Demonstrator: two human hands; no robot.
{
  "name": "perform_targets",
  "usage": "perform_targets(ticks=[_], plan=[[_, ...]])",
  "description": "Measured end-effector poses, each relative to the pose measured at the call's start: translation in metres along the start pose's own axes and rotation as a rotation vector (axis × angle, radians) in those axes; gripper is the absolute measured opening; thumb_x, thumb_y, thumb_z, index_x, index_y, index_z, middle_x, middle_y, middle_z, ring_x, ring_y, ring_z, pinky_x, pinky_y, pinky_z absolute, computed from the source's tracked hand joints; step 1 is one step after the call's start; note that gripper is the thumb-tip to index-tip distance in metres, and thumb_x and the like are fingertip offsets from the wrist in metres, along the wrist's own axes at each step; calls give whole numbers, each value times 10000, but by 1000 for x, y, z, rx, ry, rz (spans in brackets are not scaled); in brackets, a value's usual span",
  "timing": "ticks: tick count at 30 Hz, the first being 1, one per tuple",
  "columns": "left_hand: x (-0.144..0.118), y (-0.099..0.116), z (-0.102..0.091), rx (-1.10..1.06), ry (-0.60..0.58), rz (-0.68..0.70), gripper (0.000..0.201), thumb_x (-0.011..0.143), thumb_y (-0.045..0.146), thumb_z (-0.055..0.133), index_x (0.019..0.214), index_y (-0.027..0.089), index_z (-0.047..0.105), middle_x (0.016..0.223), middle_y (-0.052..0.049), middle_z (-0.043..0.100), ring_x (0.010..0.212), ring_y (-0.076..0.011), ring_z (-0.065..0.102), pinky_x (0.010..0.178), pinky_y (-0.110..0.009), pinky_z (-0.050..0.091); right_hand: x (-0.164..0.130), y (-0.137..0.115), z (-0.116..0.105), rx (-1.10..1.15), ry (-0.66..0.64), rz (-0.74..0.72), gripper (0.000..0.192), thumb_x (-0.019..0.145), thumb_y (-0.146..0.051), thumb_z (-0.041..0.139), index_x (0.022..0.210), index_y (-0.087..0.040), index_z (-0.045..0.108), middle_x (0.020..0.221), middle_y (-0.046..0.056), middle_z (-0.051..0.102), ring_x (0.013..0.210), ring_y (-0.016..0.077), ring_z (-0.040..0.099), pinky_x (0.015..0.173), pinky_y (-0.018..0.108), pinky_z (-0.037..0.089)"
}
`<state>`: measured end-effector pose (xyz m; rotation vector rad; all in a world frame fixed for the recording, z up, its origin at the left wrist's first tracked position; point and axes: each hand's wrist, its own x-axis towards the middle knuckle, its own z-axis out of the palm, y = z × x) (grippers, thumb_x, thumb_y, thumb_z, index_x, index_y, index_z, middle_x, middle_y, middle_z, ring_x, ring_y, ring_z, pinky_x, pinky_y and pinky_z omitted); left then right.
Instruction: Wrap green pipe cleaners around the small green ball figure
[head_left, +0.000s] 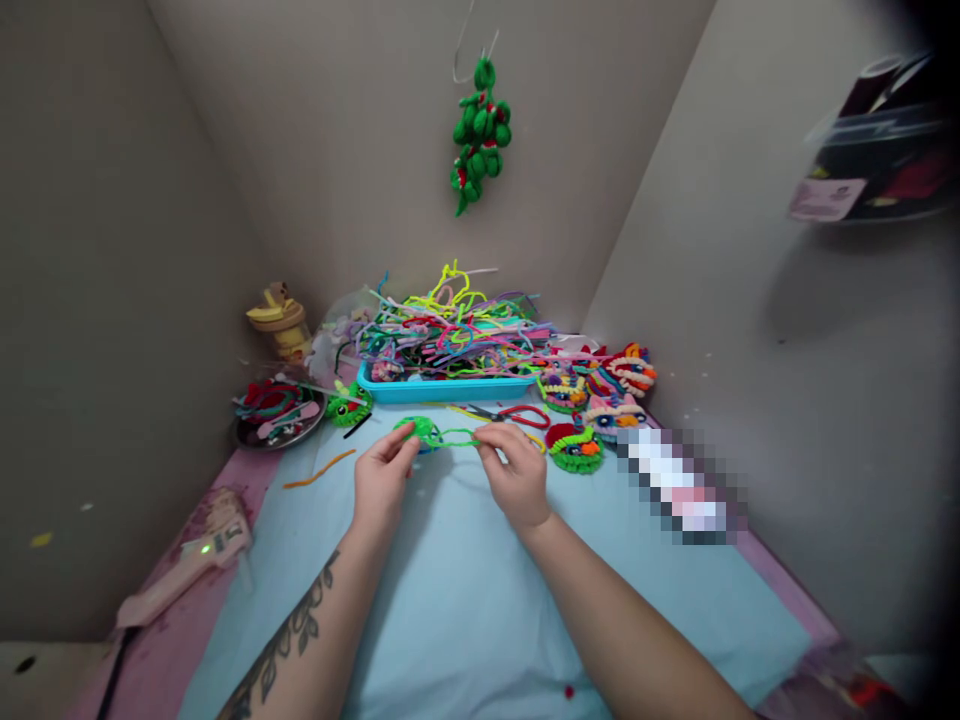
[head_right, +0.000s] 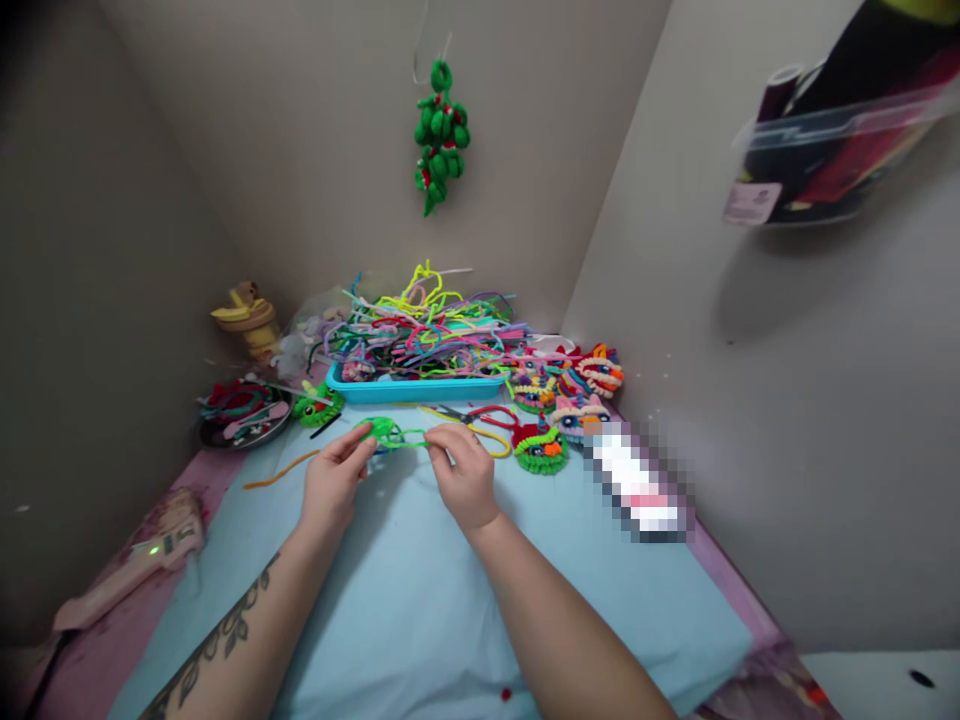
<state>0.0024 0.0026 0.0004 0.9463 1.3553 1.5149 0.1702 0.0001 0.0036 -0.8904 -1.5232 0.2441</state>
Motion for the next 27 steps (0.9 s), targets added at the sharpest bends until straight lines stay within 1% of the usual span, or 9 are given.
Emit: perform_targets(ticks=[3, 5, 7, 11, 14, 18, 22, 25, 27], plan=[[1, 1, 0, -56, -35, -12, 435, 606, 314, 737, 984, 111, 669, 509, 44, 510, 427, -35, 360, 426, -173, 286, 1, 3, 2, 113, 62, 228, 79, 768, -178, 573, 791, -210, 642, 822, 37, 646, 784, 164, 606, 691, 301, 497], [0, 2, 0, -103, -69, -39, 426, 592, 294, 748, 969, 109, 671, 488, 52, 491, 418, -30, 350, 416, -170, 262, 2, 7, 5, 249, 91, 410, 52, 751, -203, 590, 785, -198, 629, 774, 24, 636, 725, 154, 606, 654, 287, 491], [-1, 3, 0, -154, -116, -87, 426, 578, 273, 758, 960, 106, 671, 471, 57, 478, 408, -27, 342, 403, -168, 238, 3, 9, 8, 414, 110, 552, 61, 735, -219, 602, 787, -191, 612, 703, 2, 622, 665, 139, 605, 631, 274, 485], [-3, 5, -1, -261, -225, -205, 402, 579, 253, 761, 946, 111, 676, 459, 54, 476, 388, -18, 339, 381, -156, 197, 6, 12, 12, 690, 145, 758, 130, 661, -245, 666, 748, -184, 592, 649, -24, 605, 605, 116, 597, 591, 244, 470], [-4, 5, -1, -357, -290, -243, 347, 637, 311, 722, 925, 119, 685, 518, 26, 528, 388, -16, 376, 368, -154, 200, 8, 12, 12, 797, 161, 870, 192, 586, -253, 715, 714, -182, 591, 622, -34, 593, 577, 110, 587, 558, 230, 457], [-5, 7, -1, -393, -300, -275, 384, 672, 417, 673, 909, 116, 692, 633, -30, 605, 434, -53, 484, 357, -163, 237, 9, 12, 10, 833, 146, 896, 204, 561, -251, 730, 703, -183, 600, 621, -33, 601, 550, 99, 567, 520, 213, 429], [-7, 6, 1, -326, -345, -256, 398, 624, 313, 734, 976, 135, 677, 715, -53, 658, 547, -99, 569, 432, -171, 341, 6, 13, 11, 751, 66, 846, 164, 583, -234, 711, 713, -183, 625, 637, -20, 618, 538, 93, 529, 477, 201, 376], [-8, 3, 2, -295, -384, -236, 406, 609, 245, 752, 996, 151, 671, 707, -39, 669, 557, -88, 557, 495, -180, 383, 3, 12, 13, 662, -29, 782, 170, 609, -250, 702, 749, -184, 631, 657, -11, 630, 580, 112, 543, 535, 225, 402], [-9, 2, 2, -287, -383, -231, 419, 589, 216, 764, 994, 160, 670, 759, -44, 682, 578, -89, 565, 517, -182, 394, 2, 10, 12, 578, -81, 737, 197, 627, -271, 697, 787, -192, 614, 668, -13, 625, 600, 125, 552, 564, 241, 411]])
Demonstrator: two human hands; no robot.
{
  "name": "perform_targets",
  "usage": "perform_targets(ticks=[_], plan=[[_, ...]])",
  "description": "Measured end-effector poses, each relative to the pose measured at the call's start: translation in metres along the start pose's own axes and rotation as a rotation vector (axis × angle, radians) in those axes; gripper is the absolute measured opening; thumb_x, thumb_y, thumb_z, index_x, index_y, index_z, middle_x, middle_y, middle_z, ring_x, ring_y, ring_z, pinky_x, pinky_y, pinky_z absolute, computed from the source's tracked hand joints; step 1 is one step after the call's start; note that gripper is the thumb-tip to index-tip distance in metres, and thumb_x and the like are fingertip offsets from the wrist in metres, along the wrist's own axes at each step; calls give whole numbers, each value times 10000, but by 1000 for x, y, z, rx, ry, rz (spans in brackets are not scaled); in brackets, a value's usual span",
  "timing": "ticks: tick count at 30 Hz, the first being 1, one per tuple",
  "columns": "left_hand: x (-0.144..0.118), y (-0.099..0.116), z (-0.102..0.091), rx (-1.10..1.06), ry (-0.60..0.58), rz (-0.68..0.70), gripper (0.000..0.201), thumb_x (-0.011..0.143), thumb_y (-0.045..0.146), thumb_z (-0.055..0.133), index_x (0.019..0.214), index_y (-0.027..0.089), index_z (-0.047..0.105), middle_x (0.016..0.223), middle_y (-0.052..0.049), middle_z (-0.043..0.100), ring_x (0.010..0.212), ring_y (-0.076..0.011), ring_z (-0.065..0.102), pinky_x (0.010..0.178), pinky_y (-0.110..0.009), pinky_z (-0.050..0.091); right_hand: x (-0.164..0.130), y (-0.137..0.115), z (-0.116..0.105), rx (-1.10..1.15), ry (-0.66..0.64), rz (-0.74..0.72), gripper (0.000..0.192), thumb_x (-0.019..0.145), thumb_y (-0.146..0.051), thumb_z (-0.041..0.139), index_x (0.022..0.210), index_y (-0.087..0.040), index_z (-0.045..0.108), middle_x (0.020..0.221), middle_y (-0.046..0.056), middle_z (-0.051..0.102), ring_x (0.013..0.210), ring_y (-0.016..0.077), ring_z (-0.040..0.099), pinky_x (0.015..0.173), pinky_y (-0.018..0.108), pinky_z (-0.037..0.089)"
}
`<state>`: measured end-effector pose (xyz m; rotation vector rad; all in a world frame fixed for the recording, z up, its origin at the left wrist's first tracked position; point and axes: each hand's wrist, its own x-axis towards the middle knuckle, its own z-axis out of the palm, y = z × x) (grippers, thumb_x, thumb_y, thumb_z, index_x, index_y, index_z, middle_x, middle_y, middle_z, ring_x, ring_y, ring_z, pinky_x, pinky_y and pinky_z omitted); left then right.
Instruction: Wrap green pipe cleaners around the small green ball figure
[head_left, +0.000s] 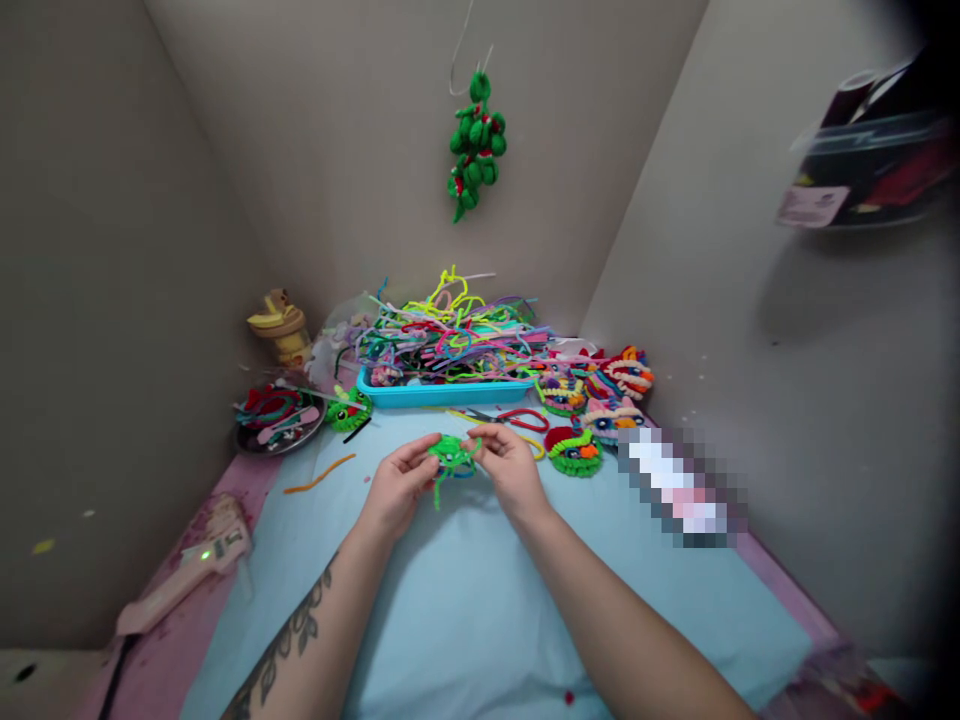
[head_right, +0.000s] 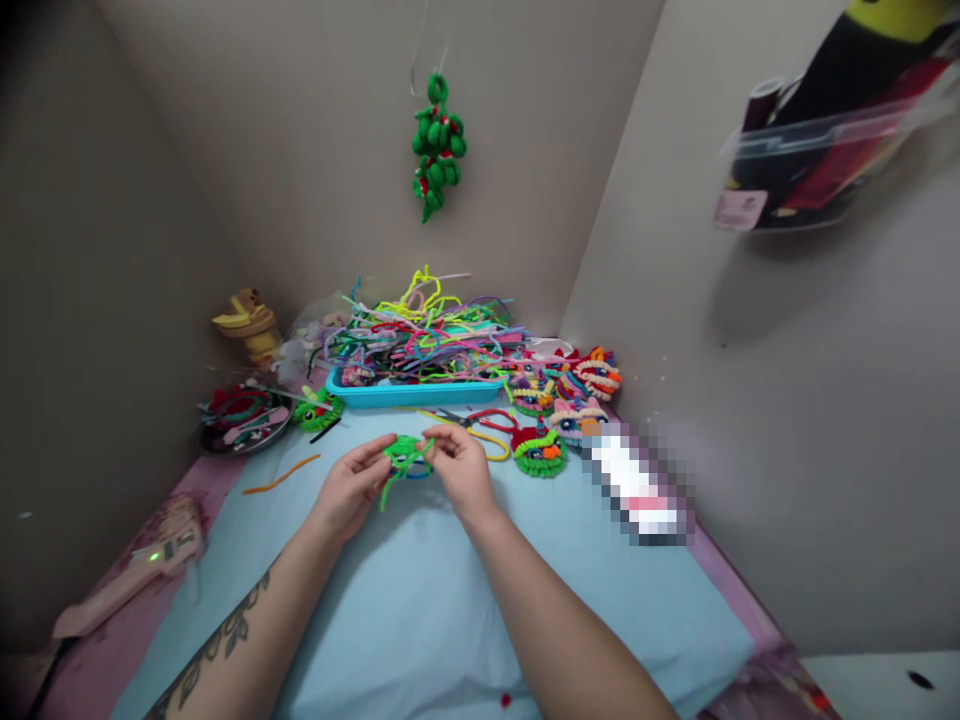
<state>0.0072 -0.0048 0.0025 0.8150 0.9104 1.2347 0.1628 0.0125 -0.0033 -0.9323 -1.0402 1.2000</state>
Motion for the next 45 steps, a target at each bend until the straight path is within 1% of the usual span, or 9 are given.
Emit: perform_targets(ticks=[5, 9, 13, 17, 23, 28, 38, 41, 45], plan=[[0, 2, 2, 7, 34, 7, 521, 535, 192, 790, 1035, 170, 645, 950, -80, 674, 698, -127, 609, 592, -208, 443, -6, -4, 3, -339, 26, -221, 79, 672, -253, 657, 715, -201, 615, 805, 24, 654, 816, 181, 576, 754, 317, 418], [-2, 0, 3, 42, 55, 14, 555, 533, 214, 791, 1061, 168, 625, 970, -86, 659, 688, -125, 603, 586, -214, 456, -7, 1, 6, -379, -9, -257, 66, 645, -234, 676, 619, -199, 626, 877, 40, 652, 904, 203, 568, 861, 367, 392], [1, -4, 2, 72, 103, 64, 547, 533, 212, 784, 1047, 143, 610, 955, -91, 647, 670, -121, 590, 572, -214, 454, -9, 4, 8, -418, -18, -253, 167, 694, -205, 612, 859, -214, 635, 978, 52, 628, 950, 206, 547, 804, 348, 415], [5, -8, 0, 141, 270, 200, 534, 565, 239, 760, 1064, 156, 588, 933, -67, 637, 681, -115, 584, 602, -220, 453, -17, 1, 10, -536, 116, -423, 341, 706, -171, 569, 1042, -213, 530, 1044, 73, 563, 973, 204, 510, 793, 336, 409], [5, -11, 2, 152, 335, 307, 498, 602, 241, 731, 1066, 159, 572, 920, -50, 631, 731, -113, 590, 686, -231, 448, -27, 11, 26, -660, -216, -289, 63, 755, -211, 551, 796, -207, 600, 696, -1, 605, 649, 146, 537, 622, 260, 402], [5, -9, 5, 3, 310, 241, 495, 581, 217, 742, 1037, 161, 557, 915, -42, 626, 710, -108, 594, 659, -229, 448, -23, 10, 27, -575, -302, -231, 114, 755, -178, 531, 761, -203, 642, 682, -13, 617, 629, 127, 538, 595, 232, 404], [6, -5, 1, -128, 263, 173, 483, 564, 193, 755, 997, 166, 543, 835, -24, 644, 745, -139, 629, 668, -238, 460, -18, -18, 8, -402, -928, -207, 139, 781, -295, 577, 775, -214, 690, 718, 0, 640, 680, 128, 589, 671, 251, 470], [6, -6, 1, -69, 252, 197, 476, 572, 226, 753, 997, 167, 547, 885, -39, 649, 772, -157, 636, 706, -266, 461, -17, -16, 6, -386, -799, -215, 159, 798, -304, 555, 772, -211, 682, 749, 8, 639, 720, 138, 592, 692, 262, 470], [6, -9, 3, 80, 264, 277, 443, 585, 244, 745, 987, 160, 579, 954, -64, 646, 827, -160, 617, 757, -279, 453, -15, -8, 7, -477, -274, -328, 109, 777, -283, 585, 837, -214, 644, 713, 1, 576, 654, 135, 528, 610, 252, 433]])
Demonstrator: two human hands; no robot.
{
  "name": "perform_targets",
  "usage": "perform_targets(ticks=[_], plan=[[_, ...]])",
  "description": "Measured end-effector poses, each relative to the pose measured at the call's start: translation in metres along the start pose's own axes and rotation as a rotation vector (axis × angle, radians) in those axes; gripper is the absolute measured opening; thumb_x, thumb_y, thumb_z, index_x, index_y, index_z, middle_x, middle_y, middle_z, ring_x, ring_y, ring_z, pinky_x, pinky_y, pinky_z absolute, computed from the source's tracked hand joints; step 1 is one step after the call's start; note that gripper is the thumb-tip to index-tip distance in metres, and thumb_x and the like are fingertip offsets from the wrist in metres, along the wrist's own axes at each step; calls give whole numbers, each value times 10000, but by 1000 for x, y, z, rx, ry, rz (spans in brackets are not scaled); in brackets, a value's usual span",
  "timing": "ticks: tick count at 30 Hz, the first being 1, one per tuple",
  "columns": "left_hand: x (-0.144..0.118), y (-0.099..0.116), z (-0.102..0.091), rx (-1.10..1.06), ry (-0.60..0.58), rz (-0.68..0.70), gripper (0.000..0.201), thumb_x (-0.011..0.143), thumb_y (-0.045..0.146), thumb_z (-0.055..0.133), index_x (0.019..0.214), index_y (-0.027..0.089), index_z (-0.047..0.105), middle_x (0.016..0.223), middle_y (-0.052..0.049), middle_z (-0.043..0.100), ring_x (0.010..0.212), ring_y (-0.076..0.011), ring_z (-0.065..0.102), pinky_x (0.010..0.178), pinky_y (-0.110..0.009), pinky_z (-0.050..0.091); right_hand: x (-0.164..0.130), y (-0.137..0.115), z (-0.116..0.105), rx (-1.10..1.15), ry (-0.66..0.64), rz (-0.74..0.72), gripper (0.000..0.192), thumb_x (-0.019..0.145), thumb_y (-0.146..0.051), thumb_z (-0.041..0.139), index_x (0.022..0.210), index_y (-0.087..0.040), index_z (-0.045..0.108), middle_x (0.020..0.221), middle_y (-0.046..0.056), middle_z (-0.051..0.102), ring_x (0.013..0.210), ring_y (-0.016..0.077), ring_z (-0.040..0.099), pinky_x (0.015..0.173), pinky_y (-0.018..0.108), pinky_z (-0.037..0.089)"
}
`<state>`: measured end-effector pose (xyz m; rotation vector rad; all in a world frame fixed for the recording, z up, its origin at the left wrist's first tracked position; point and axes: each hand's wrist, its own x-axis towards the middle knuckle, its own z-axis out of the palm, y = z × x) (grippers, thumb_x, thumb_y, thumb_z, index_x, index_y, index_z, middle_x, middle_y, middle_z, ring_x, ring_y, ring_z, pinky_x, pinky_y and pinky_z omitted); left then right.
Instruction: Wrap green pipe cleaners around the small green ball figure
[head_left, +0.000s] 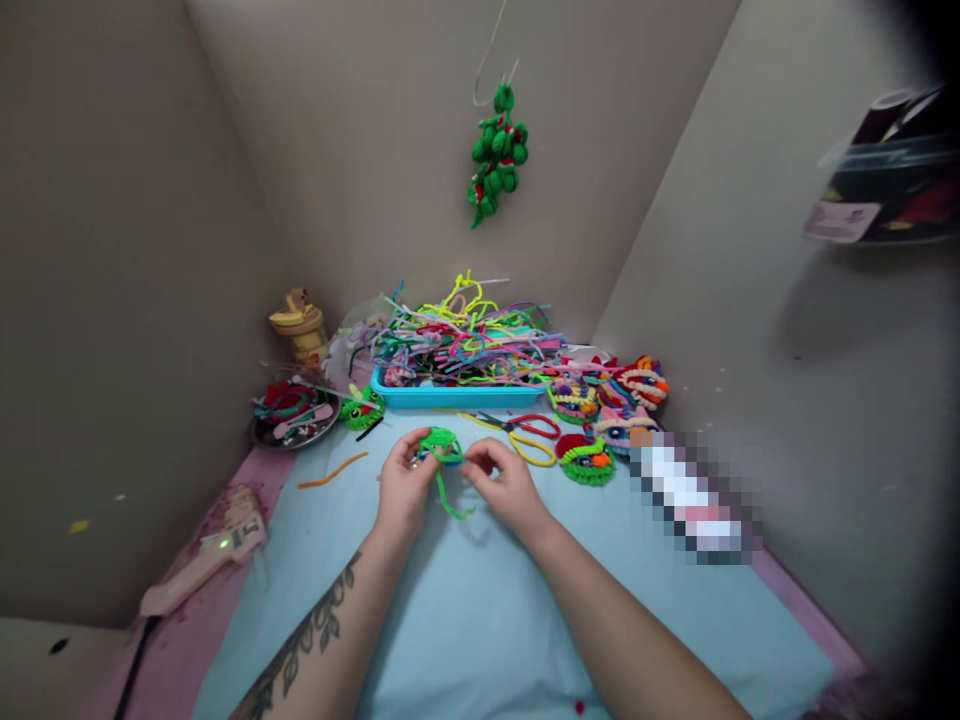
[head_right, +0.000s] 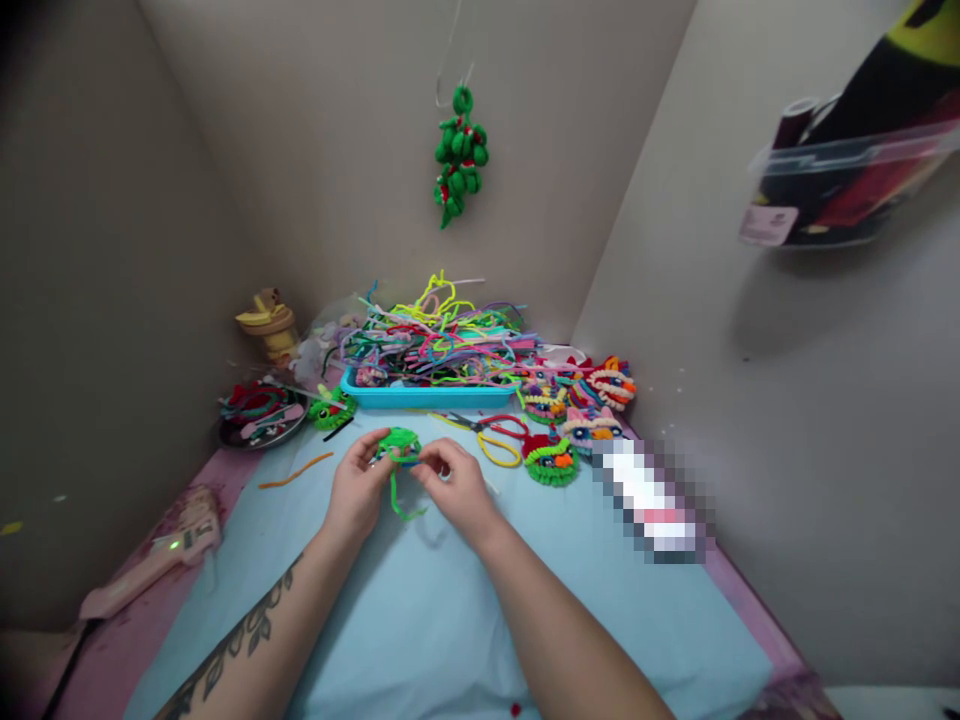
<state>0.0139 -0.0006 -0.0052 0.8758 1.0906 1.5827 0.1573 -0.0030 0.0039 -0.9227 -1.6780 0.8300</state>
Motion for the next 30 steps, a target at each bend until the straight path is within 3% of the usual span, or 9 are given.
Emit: perform_targets(ticks=[2, 5, 11, 21, 30], plan=[[-2, -1, 2, 38, -21, 20, 431, 592, 237, 740, 989, 160, 591, 975, -71, 646, 846, -158, 607, 762, -270, 450, -1, 2, 3, -106, 86, -72, 156, 755, -260, 611, 905, -225, 636, 765, 17, 561, 704, 151, 520, 640, 271, 432], [-5, 0, 4, 61, -64, 13, 426, 602, 234, 735, 1001, 155, 607, 996, -81, 647, 824, -155, 605, 751, -265, 455, -1, 3, 6, -222, 117, -167, 131, 774, -239, 588, 890, -234, 650, 818, 39, 531, 793, 173, 515, 730, 315, 431], [-6, 0, 2, 55, -70, -10, 446, 599, 258, 744, 1017, 151, 632, 1017, -95, 649, 791, -160, 599, 727, -273, 465, 1, 5, 3, -299, 233, -117, 117, 804, -197, 523, 829, -215, 636, 825, 43, 504, 824, 184, 503, 768, 338, 427], [-8, -2, 4, 26, -57, 4, 405, 623, 261, 726, 1008, 166, 644, 1012, -80, 666, 894, -183, 609, 807, -297, 457, 2, 1, 6, -373, 156, -214, 109, 788, -240, 575, 881, -219, 627, 852, 55, 560, 862, 202, 501, 807, 357, 413], [-8, -1, 4, -38, 0, -10, 312, 654, 318, 705, 918, 155, 672, 874, -63, 678, 753, -157, 614, 705, -275, 472, 0, -2, 9, -406, 102, -210, 121, 815, -220, 531, 813, -225, 652, 784, 41, 612, 834, 192, 500, 798, 353, 392]])
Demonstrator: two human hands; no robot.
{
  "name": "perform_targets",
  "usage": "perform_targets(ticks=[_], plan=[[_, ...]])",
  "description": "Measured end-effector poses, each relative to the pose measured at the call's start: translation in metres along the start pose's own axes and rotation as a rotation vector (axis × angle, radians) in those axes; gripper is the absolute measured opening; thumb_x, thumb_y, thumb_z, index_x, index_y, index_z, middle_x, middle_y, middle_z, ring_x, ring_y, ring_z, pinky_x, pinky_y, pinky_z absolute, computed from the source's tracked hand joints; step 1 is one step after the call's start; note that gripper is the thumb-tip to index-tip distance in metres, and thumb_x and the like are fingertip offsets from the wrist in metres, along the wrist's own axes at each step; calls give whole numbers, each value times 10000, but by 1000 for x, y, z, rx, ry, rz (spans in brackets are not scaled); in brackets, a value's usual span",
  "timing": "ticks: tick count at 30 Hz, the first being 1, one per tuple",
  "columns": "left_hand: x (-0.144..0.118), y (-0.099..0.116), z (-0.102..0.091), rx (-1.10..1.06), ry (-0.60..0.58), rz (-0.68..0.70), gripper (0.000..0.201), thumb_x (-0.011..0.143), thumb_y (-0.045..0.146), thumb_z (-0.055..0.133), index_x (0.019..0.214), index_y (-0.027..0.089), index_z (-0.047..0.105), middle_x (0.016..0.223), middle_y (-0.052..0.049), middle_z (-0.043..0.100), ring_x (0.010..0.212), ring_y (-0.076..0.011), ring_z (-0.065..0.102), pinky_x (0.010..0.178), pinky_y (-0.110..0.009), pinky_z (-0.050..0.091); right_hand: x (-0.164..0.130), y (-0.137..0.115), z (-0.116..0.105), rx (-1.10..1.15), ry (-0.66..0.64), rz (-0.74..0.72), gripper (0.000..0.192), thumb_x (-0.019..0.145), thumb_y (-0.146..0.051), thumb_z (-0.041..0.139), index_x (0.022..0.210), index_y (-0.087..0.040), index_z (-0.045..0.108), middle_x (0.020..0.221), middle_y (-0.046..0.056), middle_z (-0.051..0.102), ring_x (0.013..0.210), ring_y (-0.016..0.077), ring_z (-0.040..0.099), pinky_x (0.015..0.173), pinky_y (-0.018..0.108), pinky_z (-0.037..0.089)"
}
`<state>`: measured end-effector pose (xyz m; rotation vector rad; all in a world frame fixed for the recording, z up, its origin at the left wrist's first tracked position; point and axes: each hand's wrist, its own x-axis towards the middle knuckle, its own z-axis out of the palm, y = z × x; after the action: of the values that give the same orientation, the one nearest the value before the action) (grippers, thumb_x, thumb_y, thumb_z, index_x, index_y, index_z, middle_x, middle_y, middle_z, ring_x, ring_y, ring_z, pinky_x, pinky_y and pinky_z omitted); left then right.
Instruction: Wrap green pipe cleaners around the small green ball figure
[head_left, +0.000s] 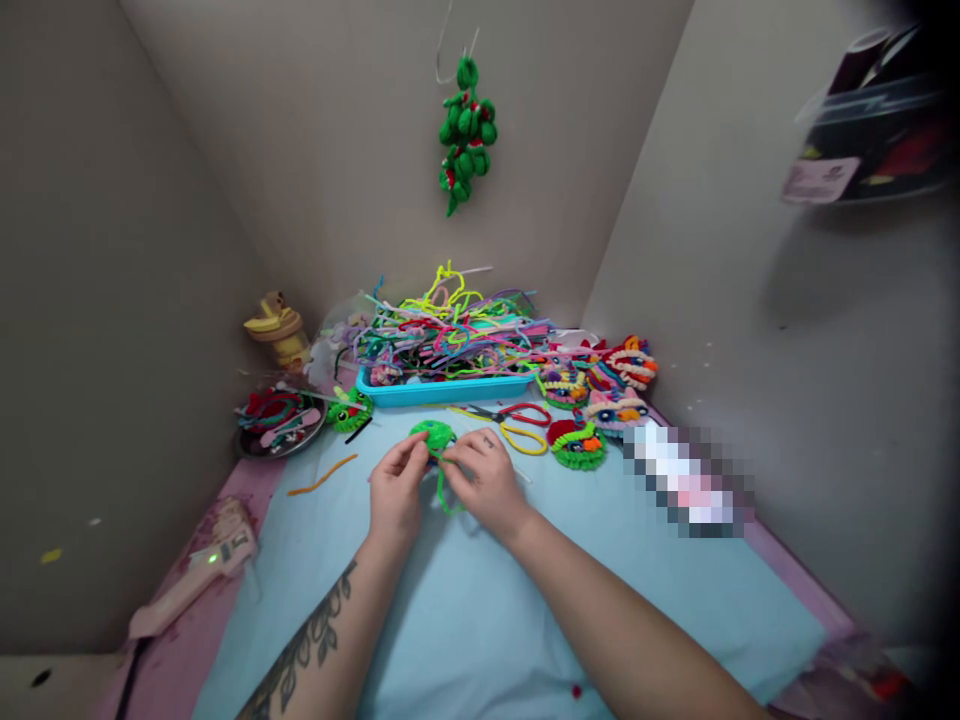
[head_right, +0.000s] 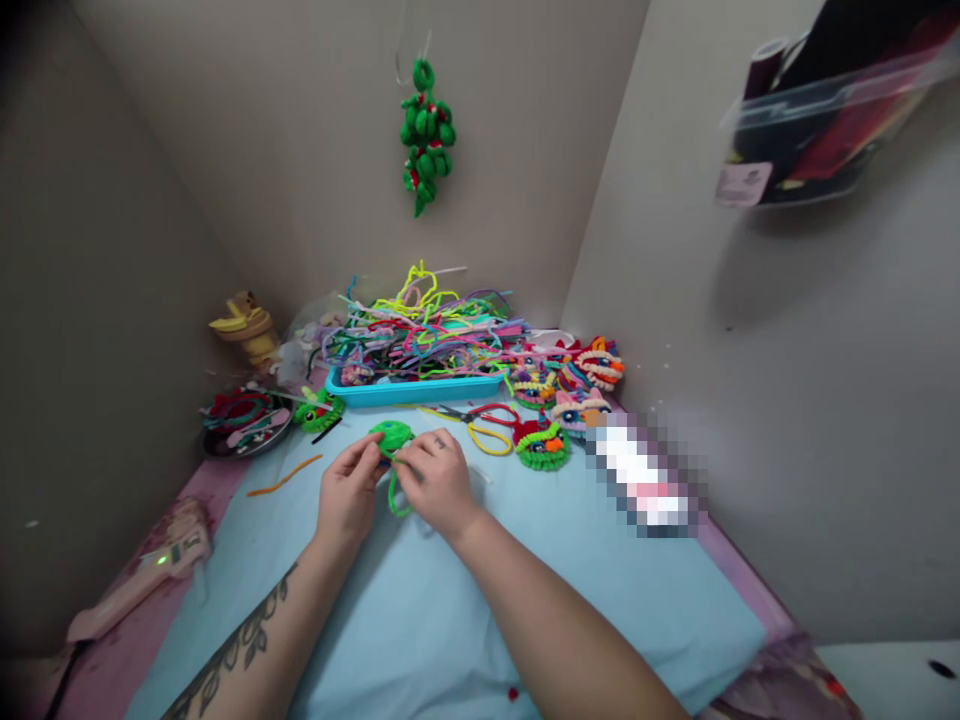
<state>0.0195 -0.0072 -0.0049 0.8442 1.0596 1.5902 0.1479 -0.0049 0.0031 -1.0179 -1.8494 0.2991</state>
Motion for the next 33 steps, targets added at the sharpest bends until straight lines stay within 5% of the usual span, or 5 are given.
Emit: perform_targets(ticks=[7, 19, 33], plan=[[2, -1, 2, -59, 53, -40, 265, 602, 266, 749, 823, 139, 676, 760, -33, 668, 650, -111, 587, 606, -213, 453, 0, -3, 3, 69, 15, 28, 126, 818, -197, 516, 810, -222, 640, 787, 33, 612, 815, 182, 504, 796, 345, 386], [1, -1, 0, -84, -14, -91, 316, 559, 250, 779, 836, 137, 677, 755, -50, 696, 670, -149, 634, 653, -259, 468, 4, 12, 9, 411, 157, 416, 31, 725, -218, 577, 712, -192, 587, 719, -7, 571, 696, 141, 509, 644, 255, 401], [1, 0, 1, -108, 0, -170, 334, 536, 232, 791, 834, 129, 682, 760, -49, 701, 679, -140, 636, 656, -237, 458, 3, 9, 7, 158, 250, 303, 39, 736, -201, 571, 703, -208, 590, 761, 9, 567, 798, 165, 521, 751, 294, 403]])
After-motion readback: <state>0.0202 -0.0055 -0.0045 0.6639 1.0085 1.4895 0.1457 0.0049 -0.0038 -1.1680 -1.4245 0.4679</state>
